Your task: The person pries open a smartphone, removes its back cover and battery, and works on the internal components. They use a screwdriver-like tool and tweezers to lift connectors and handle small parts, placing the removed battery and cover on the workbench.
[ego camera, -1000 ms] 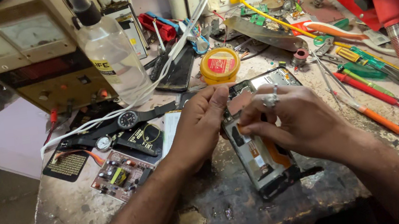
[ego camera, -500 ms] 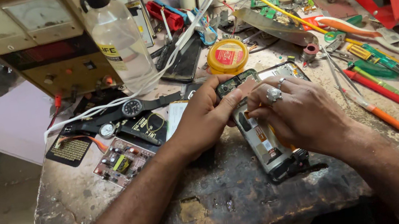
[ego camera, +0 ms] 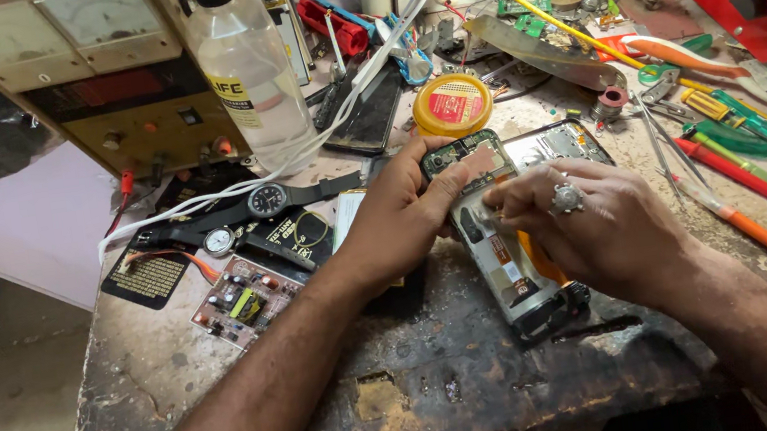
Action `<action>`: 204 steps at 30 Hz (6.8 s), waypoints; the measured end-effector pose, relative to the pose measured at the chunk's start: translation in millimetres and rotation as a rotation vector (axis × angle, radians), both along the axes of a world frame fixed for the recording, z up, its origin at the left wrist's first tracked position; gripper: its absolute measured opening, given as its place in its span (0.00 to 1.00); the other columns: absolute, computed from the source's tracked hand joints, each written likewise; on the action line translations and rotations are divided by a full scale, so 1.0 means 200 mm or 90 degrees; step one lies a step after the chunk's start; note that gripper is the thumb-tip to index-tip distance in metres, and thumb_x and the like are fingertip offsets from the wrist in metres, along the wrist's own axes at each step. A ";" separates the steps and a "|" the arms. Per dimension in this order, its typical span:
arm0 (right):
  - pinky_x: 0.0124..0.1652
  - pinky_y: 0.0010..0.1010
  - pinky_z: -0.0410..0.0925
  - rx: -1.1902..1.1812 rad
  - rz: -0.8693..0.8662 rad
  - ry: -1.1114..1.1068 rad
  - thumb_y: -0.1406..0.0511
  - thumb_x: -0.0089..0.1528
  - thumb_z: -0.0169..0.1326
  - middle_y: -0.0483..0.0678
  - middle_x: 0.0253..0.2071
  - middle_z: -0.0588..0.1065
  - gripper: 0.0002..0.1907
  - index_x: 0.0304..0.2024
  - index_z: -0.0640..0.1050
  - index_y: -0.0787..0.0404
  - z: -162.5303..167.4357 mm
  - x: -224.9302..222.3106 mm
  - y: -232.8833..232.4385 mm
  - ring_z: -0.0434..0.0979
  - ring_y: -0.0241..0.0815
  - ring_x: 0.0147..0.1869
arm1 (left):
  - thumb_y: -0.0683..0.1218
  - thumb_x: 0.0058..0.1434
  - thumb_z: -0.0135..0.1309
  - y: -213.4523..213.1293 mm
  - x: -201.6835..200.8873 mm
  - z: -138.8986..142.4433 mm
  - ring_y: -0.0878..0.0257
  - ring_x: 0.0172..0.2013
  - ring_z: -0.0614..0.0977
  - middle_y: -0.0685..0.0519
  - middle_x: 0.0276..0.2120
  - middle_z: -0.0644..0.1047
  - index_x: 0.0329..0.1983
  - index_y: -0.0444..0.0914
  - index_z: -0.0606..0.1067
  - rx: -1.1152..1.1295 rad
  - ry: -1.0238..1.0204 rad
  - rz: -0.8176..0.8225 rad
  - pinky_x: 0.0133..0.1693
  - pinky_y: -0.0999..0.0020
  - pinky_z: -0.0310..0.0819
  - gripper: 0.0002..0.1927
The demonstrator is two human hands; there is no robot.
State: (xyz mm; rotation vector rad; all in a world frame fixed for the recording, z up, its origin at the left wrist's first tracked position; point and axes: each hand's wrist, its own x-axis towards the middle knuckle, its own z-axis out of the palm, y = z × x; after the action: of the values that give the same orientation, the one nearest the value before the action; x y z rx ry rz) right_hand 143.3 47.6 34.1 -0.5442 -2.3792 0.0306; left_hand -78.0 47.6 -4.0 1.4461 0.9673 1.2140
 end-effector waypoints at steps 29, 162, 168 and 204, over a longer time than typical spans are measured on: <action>0.52 0.34 0.77 -0.059 -0.033 0.031 0.68 0.54 0.67 0.47 0.43 0.81 0.08 0.32 0.79 0.58 -0.04 0.07 -0.18 0.82 0.46 0.57 | 0.43 0.68 0.54 -0.04 0.02 0.06 0.69 0.38 0.80 0.49 0.44 0.78 0.65 0.38 0.64 0.148 0.152 0.136 0.39 0.73 0.77 0.24; 0.50 0.28 0.77 -0.453 -0.114 0.318 0.75 0.56 0.63 0.54 0.51 0.78 0.16 0.44 0.74 0.62 -0.30 0.43 -0.44 0.81 0.37 0.53 | 0.33 0.57 0.55 -0.19 0.14 0.07 0.55 0.46 0.84 0.37 0.55 0.72 0.77 0.51 0.27 -0.146 -0.084 -0.106 0.43 0.65 0.82 0.61; 0.53 0.30 0.77 -0.545 -0.082 0.316 0.75 0.58 0.61 0.56 0.56 0.77 0.19 0.50 0.71 0.63 -0.32 0.45 -0.42 0.81 0.40 0.56 | 0.33 0.59 0.54 -0.18 0.10 0.11 0.55 0.46 0.85 0.35 0.54 0.74 0.79 0.48 0.30 -0.068 -0.129 -0.082 0.44 0.65 0.84 0.57; 0.46 0.31 0.81 -0.709 0.161 0.279 0.78 0.56 0.65 0.61 0.68 0.68 0.33 0.60 0.66 0.59 -0.22 0.47 -0.37 0.87 0.43 0.50 | 0.34 0.60 0.53 -0.19 0.06 0.15 0.55 0.43 0.86 0.36 0.53 0.76 0.78 0.49 0.30 -0.055 -0.071 -0.041 0.44 0.59 0.87 0.56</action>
State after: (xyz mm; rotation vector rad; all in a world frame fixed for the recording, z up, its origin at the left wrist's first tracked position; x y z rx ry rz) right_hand 237.6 -25.6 -9.5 -0.6185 -1.7993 1.4761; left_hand -65.0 10.5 26.2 1.3177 0.8811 1.1789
